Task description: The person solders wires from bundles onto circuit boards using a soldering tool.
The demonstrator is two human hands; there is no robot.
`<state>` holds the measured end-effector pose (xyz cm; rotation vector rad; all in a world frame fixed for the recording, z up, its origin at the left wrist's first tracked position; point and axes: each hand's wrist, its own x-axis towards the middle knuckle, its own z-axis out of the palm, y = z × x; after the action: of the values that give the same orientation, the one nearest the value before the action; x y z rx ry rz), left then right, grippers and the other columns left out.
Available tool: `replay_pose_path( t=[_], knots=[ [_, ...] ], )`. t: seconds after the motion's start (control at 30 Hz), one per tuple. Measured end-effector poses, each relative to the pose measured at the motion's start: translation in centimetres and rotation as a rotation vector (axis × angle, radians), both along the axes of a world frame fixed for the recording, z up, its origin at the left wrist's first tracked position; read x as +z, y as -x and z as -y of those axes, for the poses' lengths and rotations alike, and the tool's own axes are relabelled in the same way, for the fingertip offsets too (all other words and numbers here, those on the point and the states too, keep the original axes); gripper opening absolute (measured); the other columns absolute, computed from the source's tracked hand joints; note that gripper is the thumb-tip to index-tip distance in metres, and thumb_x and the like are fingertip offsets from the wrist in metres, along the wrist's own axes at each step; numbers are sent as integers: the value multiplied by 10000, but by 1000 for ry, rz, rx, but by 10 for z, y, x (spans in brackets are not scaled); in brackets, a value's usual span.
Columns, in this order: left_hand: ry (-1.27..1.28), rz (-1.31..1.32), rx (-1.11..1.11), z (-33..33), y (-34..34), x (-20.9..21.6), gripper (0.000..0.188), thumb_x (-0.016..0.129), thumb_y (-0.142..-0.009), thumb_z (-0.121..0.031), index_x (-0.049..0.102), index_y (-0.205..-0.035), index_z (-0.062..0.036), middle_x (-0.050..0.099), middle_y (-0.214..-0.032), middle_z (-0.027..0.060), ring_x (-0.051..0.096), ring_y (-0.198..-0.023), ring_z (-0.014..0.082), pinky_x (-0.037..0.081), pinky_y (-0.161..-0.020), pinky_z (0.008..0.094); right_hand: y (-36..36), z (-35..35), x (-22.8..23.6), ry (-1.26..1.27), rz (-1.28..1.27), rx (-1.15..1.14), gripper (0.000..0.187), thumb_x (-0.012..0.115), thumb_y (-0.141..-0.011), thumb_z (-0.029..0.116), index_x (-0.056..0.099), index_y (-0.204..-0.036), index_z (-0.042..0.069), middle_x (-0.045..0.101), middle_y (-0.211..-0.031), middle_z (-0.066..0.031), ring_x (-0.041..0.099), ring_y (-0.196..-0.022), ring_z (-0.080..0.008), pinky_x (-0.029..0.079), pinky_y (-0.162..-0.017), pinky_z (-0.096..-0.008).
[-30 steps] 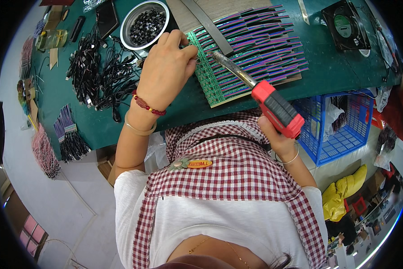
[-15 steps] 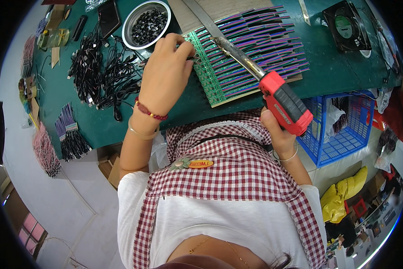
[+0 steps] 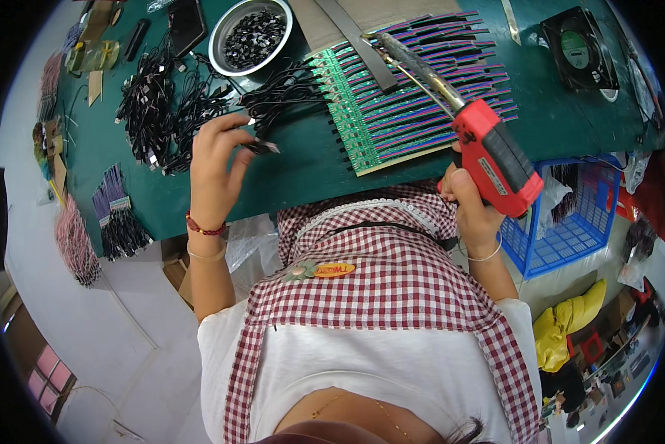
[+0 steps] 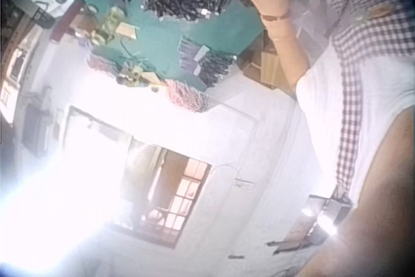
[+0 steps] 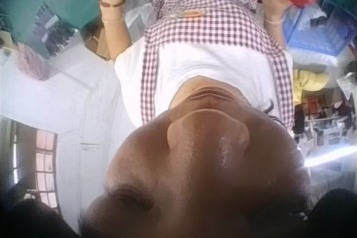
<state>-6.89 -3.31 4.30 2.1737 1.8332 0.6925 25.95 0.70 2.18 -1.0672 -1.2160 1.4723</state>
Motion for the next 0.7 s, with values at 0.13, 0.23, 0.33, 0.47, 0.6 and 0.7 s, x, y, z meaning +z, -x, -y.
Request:
replay_pose_path(
  t=[0.13, 0.23, 0.33, 0.47, 0.6, 0.7],
  knots=[
    [-99, 1003, 152, -7, -12, -7, 365, 607, -838, -16, 400, -1139, -24, 635, -999, 139, 592, -995, 259, 473, -822, 337, 10, 0, 7, 2, -72, 10, 351, 533, -891, 162, 451, -1165, -43, 466, -650, -49, 421, -546, -110, 372, -519, -246],
    [-89, 1368, 108, -20, -24, 8, 377, 573, -881, -26, 331, -1170, -32, 596, -1010, 149, 585, -1007, 270, 514, -818, 368, 22, 1, 12, 72, -149, -2, 331, 540, -884, 120, 455, -1168, -28, 540, -748, -92, 511, -622, -137, 441, -588, -265],
    [13, 1784, 113, -23, -44, 4, 308, 574, -870, -4, 400, -1119, -56, 551, -1056, 124, 563, -1052, 291, 527, -838, 421, 50, -3, 30, 121, -93, -60, 335, 560, -864, 55, 455, -1172, -21, 596, -888, -146, 600, -762, -193, 507, -709, -320],
    [56, 1912, 96, -16, -62, -2, 292, 559, -875, 13, 421, -1109, -94, 546, -1068, 117, 556, -1072, 286, 518, -864, 424, 75, -16, 39, 117, -180, 9, 370, 593, -832, -7, 456, -1175, -20, 612, -978, -173, 629, -866, -236, 522, -796, -367],
    [34, 1904, 161, -9, -68, -4, 293, 559, -875, 15, 418, -1109, -92, 541, -1074, 114, 548, -1083, 281, 514, -871, 420, 79, -22, 40, 75, -192, 16, 206, 640, -852, 65, 585, -1026, -31, 629, -956, -71, 614, -854, -134, 507, -758, -266],
    [24, 1852, 150, -3, -71, -5, 300, 553, -877, 19, 412, -1115, -95, 533, -1080, 121, 549, -1078, 277, 518, -871, 416, 78, -22, 40, 72, -59, 16, 168, 655, -839, 70, 605, -983, -1, 623, -887, -23, 583, -778, -75, 478, -679, -226]
  ],
)
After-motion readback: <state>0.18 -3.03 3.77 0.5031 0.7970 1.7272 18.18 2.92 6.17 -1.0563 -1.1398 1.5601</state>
